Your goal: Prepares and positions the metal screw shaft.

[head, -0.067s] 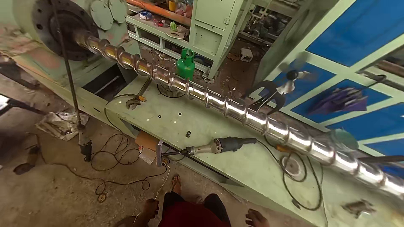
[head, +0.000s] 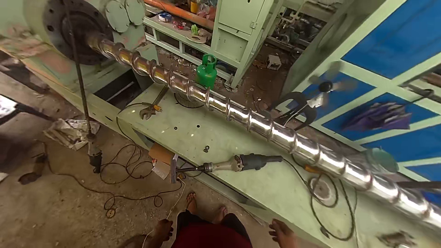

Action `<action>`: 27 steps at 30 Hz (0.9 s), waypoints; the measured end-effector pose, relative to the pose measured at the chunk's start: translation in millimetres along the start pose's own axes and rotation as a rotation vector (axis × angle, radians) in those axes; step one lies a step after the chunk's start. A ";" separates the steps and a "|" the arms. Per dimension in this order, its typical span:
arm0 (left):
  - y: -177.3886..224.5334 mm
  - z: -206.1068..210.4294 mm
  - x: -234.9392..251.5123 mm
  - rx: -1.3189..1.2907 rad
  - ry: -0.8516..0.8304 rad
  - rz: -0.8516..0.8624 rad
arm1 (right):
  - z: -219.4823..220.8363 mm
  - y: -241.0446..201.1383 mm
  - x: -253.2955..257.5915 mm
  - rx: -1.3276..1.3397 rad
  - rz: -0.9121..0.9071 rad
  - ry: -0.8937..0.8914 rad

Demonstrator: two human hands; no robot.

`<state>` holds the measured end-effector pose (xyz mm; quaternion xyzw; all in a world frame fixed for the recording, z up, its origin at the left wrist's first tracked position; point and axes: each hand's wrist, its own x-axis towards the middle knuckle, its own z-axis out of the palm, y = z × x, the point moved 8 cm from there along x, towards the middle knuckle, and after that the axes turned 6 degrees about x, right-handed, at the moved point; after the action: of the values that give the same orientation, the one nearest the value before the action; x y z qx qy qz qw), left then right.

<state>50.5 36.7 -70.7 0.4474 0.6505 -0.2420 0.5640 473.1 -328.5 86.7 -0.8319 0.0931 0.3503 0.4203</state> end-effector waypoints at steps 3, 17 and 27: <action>-19.0 23.6 -16.3 -0.187 0.059 -0.050 | 13.9 -73.1 42.5 -0.132 -0.272 -0.078; -80.3 258.1 -125.8 -0.535 0.370 -0.274 | 93.0 -203.9 135.7 -0.621 -0.763 -0.753; -36.1 276.3 -133.0 -0.601 0.378 -0.195 | 89.6 -238.1 132.9 -0.427 -0.865 -0.844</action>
<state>157.7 -248.2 -19.3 0.2346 0.8248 -0.0056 0.5144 632.9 -91.6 113.9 -0.6502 -0.4963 0.4574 0.3490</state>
